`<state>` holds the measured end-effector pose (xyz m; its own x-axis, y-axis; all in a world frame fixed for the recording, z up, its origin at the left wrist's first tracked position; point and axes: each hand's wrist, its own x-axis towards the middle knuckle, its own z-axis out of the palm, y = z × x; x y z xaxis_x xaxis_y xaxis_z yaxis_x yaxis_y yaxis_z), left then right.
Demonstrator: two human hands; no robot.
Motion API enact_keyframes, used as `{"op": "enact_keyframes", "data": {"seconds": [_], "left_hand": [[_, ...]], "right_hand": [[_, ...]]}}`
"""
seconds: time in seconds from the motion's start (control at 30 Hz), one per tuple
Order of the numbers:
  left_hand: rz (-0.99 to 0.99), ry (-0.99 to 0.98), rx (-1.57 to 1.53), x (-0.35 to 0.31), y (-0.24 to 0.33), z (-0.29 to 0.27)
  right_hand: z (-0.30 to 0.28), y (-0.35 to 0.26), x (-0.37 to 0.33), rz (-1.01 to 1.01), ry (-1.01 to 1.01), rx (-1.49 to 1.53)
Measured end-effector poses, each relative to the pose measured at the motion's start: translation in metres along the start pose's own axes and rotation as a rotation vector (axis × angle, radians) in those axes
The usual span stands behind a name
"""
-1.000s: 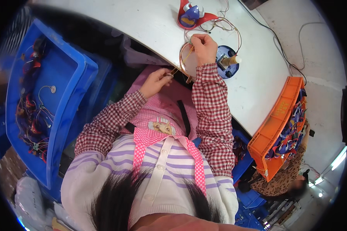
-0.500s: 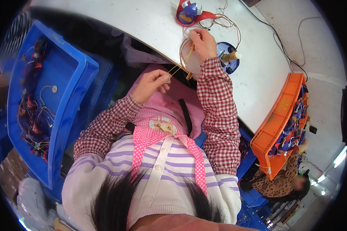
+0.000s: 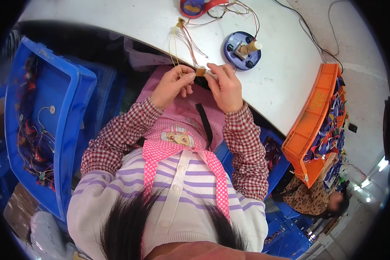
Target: Assembling and testing electronic bird-shaped toys at a workbench.
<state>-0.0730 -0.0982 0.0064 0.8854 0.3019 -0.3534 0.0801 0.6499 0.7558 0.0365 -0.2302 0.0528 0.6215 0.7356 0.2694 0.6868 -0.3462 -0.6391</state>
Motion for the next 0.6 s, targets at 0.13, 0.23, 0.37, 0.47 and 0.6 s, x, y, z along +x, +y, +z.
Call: {"op": "enact_keyframes", "data": {"seconds": [0.13, 0.23, 0.37, 0.47, 0.6], "left_hand": [[0.01, 0.028, 0.163, 0.004, 0.003, 0.007], [0.024, 0.047, 0.161, 0.005, 0.002, 0.009], [0.055, 0.062, 0.184, 0.006, 0.002, 0.009], [0.111, 0.056, 0.266, 0.007, 0.002, 0.008], [0.122, 0.031, 0.204, 0.007, 0.0, 0.004]], "right_hand": [[0.011, 0.01, 0.004, -0.155, -0.028, -0.083], [0.013, 0.007, 0.005, -0.195, -0.007, -0.117], [0.013, 0.006, 0.007, -0.235, 0.006, -0.128], [0.013, 0.009, 0.009, -0.242, -0.018, -0.058], [0.017, 0.01, 0.01, -0.252, -0.02, -0.044]]}}
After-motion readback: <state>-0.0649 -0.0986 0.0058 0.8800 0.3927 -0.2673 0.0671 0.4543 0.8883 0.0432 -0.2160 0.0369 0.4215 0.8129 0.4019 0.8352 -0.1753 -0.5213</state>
